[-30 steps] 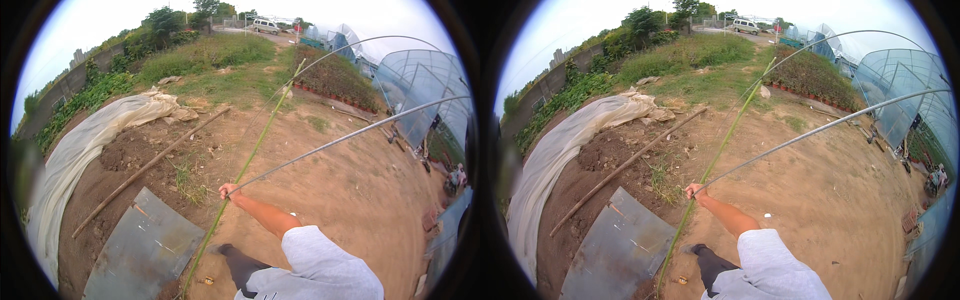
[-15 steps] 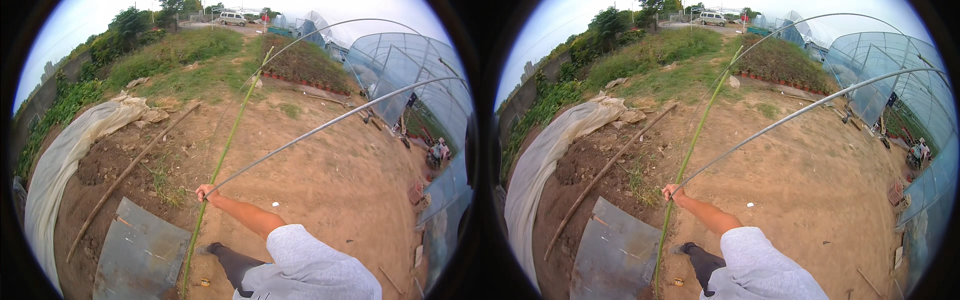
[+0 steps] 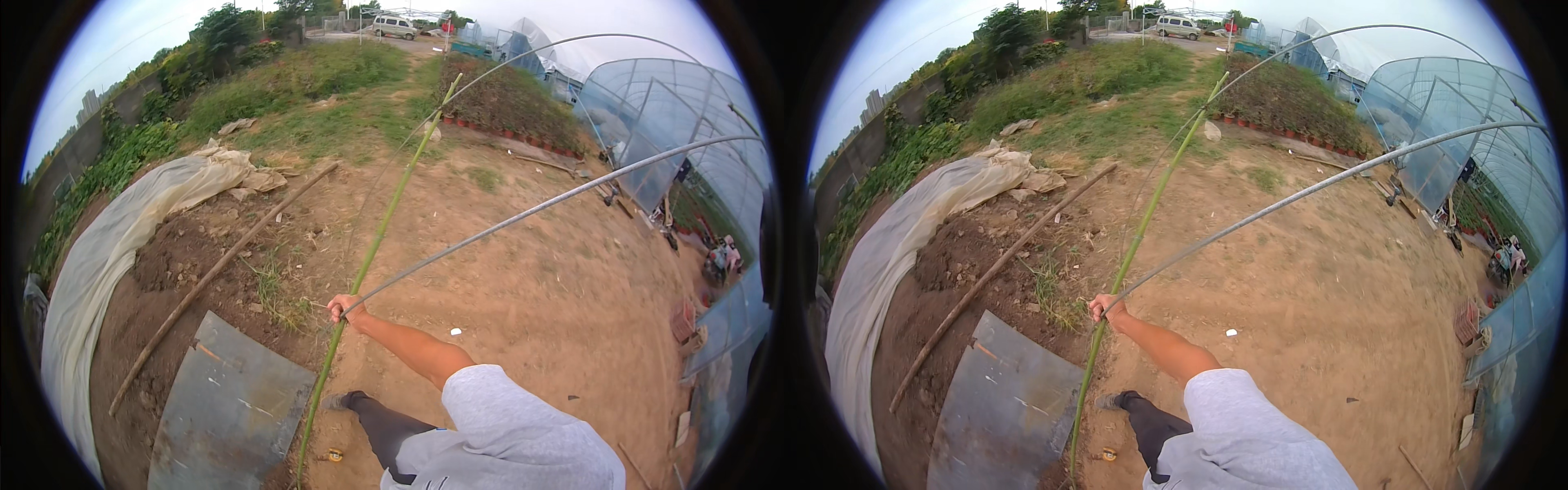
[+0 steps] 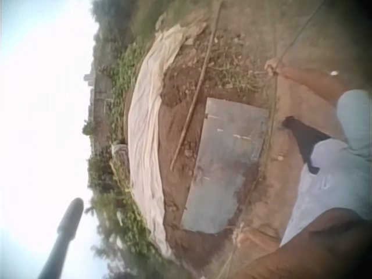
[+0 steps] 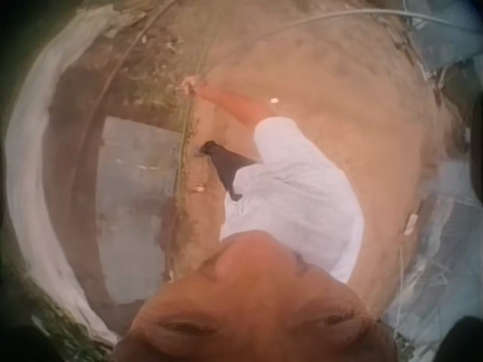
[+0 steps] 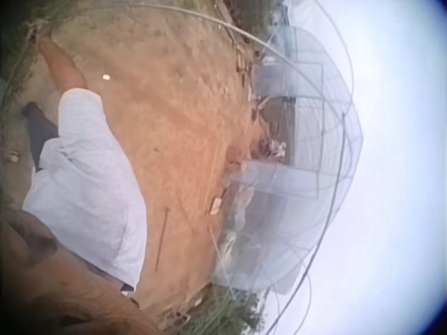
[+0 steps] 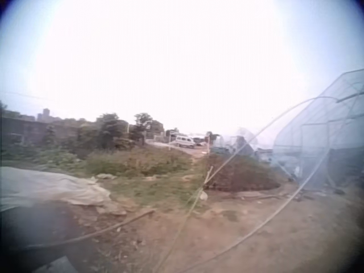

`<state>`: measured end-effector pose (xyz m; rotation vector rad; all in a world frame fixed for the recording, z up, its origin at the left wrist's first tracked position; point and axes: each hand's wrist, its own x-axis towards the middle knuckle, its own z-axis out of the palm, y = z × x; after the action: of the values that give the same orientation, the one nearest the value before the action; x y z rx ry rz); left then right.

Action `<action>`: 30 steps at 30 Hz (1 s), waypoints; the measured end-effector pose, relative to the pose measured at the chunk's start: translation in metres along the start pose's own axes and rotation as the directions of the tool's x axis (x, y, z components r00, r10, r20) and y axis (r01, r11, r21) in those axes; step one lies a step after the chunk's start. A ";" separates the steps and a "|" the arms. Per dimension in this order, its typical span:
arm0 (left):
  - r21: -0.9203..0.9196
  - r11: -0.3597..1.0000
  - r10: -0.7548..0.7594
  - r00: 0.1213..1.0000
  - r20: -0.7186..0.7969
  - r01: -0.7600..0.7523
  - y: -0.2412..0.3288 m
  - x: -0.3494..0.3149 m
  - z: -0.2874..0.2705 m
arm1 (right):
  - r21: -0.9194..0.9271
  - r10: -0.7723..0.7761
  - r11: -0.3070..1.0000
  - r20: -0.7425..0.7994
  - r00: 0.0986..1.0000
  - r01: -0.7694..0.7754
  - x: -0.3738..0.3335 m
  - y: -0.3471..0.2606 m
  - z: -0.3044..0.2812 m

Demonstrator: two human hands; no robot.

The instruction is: The person holds and aligns long bamboo poles with metal arches to assemble a greenhouse frame. They repeatedly position the poles, adjust their grip, and coordinate with another person to fit the components together.

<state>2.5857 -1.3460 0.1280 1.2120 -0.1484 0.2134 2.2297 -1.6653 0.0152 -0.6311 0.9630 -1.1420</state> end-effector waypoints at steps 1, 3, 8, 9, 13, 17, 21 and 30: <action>0.002 1.000 -0.002 1.000 -0.003 0.002 0.000 0.001 -0.002 | 0.000 0.002 1.000 0.000 1.000 -0.002 0.001 0.000 -0.001; -0.001 1.000 -0.002 1.000 -0.014 0.002 0.001 0.003 -0.004 | -0.001 0.009 1.000 0.002 1.000 -0.009 0.002 0.000 -0.001; 0.006 1.000 0.004 0.999 -0.038 -0.004 0.003 0.006 -0.011 | -0.025 0.039 0.999 -0.007 0.999 -0.040 -0.004 -0.008 0.005; 0.006 1.000 0.001 0.999 -0.039 -0.001 0.003 0.006 -0.011 | -0.035 0.045 0.998 -0.015 0.999 -0.045 -0.004 -0.008 0.005; 0.003 1.000 0.003 0.999 -0.046 -0.003 0.004 0.008 -0.015 | 0.009 0.045 0.999 0.002 0.999 -0.045 -0.002 -0.008 0.002; 0.004 1.000 0.006 0.999 -0.050 -0.006 0.005 0.010 -0.016 | -0.001 0.045 0.999 0.010 0.999 -0.045 -0.001 -0.005 0.002; 0.003 1.000 0.010 0.999 -0.052 -0.010 0.005 0.011 -0.019 | 0.005 0.051 0.999 0.023 0.998 -0.051 0.001 -0.003 0.001; 0.002 1.000 0.002 0.997 -0.073 -0.002 0.005 0.011 -0.025 | -0.044 0.048 0.998 0.001 0.999 -0.048 -0.001 -0.006 0.003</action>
<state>2.5955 -1.3197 0.1269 1.2047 -0.0861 0.2593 2.2301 -1.6665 0.0217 -0.6409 0.9993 -1.0798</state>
